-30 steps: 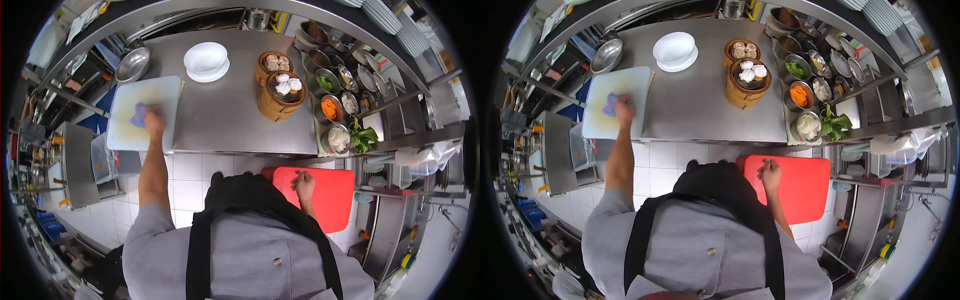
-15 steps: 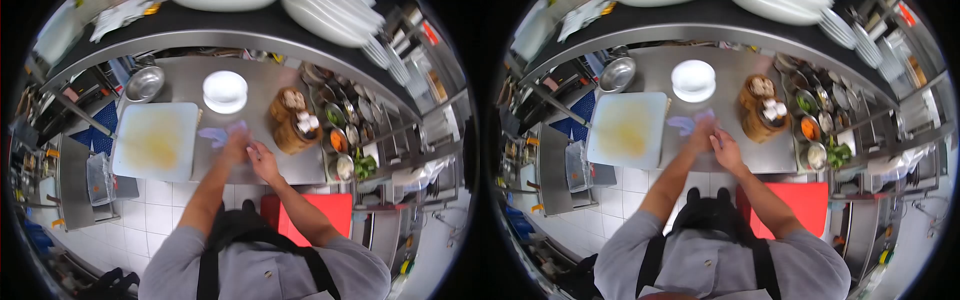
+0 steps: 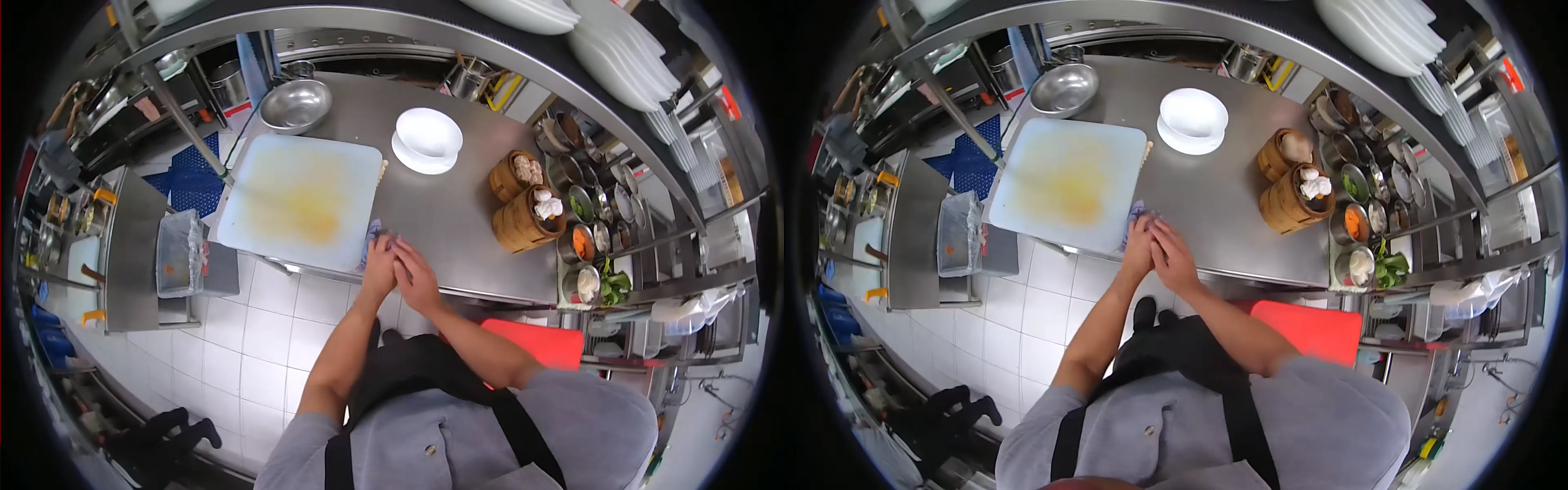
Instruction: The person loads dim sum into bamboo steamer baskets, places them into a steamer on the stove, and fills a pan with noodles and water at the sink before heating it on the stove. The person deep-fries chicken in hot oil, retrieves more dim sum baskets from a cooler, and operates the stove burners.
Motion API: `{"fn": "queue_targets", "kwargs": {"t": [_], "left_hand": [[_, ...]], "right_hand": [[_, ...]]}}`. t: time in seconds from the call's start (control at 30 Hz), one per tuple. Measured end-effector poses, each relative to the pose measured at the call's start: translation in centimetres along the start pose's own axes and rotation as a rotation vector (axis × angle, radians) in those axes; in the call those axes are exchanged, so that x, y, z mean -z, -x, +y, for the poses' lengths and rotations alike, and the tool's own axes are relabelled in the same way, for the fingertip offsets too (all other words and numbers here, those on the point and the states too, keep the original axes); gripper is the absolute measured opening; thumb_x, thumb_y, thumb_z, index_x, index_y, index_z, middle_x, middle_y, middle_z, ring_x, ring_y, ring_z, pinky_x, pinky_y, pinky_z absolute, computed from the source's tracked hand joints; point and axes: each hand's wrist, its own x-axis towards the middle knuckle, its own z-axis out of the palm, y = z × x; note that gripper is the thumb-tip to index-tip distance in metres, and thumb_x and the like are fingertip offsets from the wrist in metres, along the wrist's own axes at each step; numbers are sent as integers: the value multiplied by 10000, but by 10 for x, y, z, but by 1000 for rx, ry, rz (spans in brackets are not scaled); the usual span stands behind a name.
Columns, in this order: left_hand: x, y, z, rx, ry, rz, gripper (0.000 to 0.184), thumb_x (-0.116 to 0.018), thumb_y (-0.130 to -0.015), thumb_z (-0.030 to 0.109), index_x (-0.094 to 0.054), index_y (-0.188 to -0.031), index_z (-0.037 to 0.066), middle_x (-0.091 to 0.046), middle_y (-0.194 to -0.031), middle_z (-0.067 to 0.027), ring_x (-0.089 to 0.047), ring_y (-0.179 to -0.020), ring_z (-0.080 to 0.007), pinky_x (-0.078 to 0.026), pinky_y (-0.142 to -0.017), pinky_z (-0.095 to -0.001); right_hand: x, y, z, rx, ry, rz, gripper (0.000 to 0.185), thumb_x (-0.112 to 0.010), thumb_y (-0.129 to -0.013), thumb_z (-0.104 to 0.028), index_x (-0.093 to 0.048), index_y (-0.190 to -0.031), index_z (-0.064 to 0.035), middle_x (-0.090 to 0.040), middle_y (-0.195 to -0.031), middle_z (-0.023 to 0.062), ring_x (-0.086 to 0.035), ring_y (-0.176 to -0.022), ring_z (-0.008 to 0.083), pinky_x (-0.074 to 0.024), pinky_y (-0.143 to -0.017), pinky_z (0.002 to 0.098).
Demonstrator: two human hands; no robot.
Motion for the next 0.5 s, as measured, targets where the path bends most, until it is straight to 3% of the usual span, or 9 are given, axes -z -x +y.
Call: {"fn": "queue_targets", "kwargs": {"t": [0.03,0.13,0.2,0.37,0.4,0.43,0.47,0.5], "left_hand": [[11,-14,8,10,0,32,507,-697,-744,148,-606,-1236,70,-520,-1295,-176,-437,-1199,-397,-317,-1058,-524],[57,-45,54,130,-121,139,489,-687,-775,167,-603,-1253,106,-480,-1360,-143,-387,-1284,-407,-302,-1086,-537],[69,-33,68,180,-433,54,453,-690,-779,133,-626,-1227,110,-416,-1421,-142,-333,-1353,-395,-293,-1124,-516],[97,99,94,256,22,319,470,-682,-818,164,-586,-1276,118,-485,-1369,-155,-415,-1309,-382,-353,-1101,-496],[92,148,87,468,218,315,439,-658,-847,160,-579,-1273,87,-558,-1280,-160,-496,-1238,-352,-399,-1066,-441],[82,205,70,605,217,345,413,-649,-849,102,-599,-1259,93,-612,-1225,-163,-579,-1156,-323,-457,-999,-394],[64,281,46,821,386,394,391,-631,-857,94,-605,-1247,77,-624,-1208,-184,-613,-1107,-315,-480,-966,-393],[62,358,41,1223,350,306,372,-606,-875,125,-608,-1243,72,-616,-1229,-191,-621,-1106,-307,-495,-939,-391]], "right_hand": [[11,8,-9,56,6,98,245,-567,-944,-85,-644,-1162,-2,-634,-1220,180,-598,-1151,339,-472,-969,374],[46,27,-16,88,-31,-45,187,-592,-910,-42,-668,-1075,3,-670,-1112,165,-622,-1064,319,-474,-945,390],[61,34,-13,169,-2,-167,169,-594,-894,-27,-671,-1041,4,-676,-1069,157,-631,-1015,309,-484,-912,387],[46,49,-37,368,16,-404,149,-604,-828,16,-669,-962,7,-676,-931,142,-641,-887,299,-506,-814,381],[34,45,-52,454,-35,-491,154,-617,-802,20,-664,-948,7,-669,-907,138,-640,-870,302,-507,-796,385],[20,38,-66,544,-84,-575,162,-629,-776,23,-660,-934,6,-663,-883,134,-639,-853,306,-509,-779,389],[0,35,-80,619,-117,-567,164,-638,-764,20,-658,-927,3,-658,-876,131,-636,-842,304,-508,-772,391],[-25,34,-96,692,-149,-561,168,-647,-753,16,-656,-919,-1,-653,-869,128,-632,-832,302,-507,-766,392]]}}
